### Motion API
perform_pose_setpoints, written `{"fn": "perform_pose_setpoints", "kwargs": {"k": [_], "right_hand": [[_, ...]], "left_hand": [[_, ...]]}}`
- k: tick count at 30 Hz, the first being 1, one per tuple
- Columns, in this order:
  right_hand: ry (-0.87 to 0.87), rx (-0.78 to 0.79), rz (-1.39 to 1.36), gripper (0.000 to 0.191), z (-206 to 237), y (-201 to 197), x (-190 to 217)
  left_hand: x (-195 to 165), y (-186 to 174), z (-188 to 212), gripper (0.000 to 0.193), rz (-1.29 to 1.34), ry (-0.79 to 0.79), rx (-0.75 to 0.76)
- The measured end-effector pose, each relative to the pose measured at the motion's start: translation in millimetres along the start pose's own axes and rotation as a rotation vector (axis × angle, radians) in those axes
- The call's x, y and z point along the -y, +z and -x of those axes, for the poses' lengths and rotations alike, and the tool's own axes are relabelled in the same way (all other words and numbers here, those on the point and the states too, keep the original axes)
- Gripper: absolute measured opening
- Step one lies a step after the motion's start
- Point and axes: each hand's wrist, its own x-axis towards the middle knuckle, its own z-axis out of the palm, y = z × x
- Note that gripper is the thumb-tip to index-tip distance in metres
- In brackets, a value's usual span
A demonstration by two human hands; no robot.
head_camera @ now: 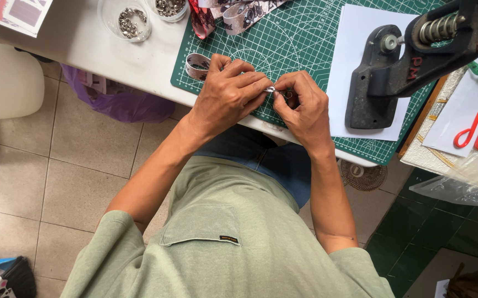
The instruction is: The person assembles lanyard keychains by threading printed fabric strips through metal rings and attaching lobster clasps. They repeatedly pick up strips and hardware, fold the fabric ends, insert metal pieces, and use a manual press to crimp the connections. Completed keychains are placed on the table.
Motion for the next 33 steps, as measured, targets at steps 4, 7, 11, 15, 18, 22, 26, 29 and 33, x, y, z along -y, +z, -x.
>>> {"fn": "perform_pose_setpoints", "kwargs": {"k": [4, 7, 11, 15, 18, 22, 26, 29, 33], "right_hand": [[0.025, -0.002, -0.02, 0.008, -1.4, -0.7, -1.5], [0.087, -0.008, -0.053, 0.008, -2.4, -3.3, -3.2], [0.115, -0.019, -0.08, 0.016, -1.4, -5.9, -4.9], [0.11, -0.016, -0.076, 0.018, -0.4, -6.4, -6.5], [0.106, -0.027, -0.117, 0.018, 0.1, -7.5, -7.6], [0.189, -0.046, -0.194, 0.016, 0.8, -8.8, -9.2], [0.238, -0.085, -0.293, 0.016, 2.5, -9.5, -11.7], [0.234, -0.109, -0.308, 0.017, 2.6, -9.1, -13.0], [0.258, -0.117, -0.281, 0.024, 1.0, -9.3, -8.4]], "left_hand": [[0.4, -1.8, -4.6, 0.018, 0.044, -0.046, 0.03], [0.7, -6.1, -10.9, 0.017, 0.137, -0.13, 0.066], [2.8, -13.4, -21.0, 0.028, 0.209, -0.206, 0.148], [5.2, -19.3, -28.6, 0.033, 0.23, -0.2, 0.179], [4.0, -21.8, -30.8, 0.033, 0.251, -0.239, 0.203], [2.1, -25.8, -32.4, 0.032, 0.293, -0.263, 0.233], [0.7, -34.4, -35.1, 0.03, 0.239, -0.26, 0.211], [2.3, -45.5, -38.6, 0.028, 0.188, -0.323, 0.272], [3.5, -63.3, -41.3, 0.023, 0.15, -0.361, 0.26]]}}
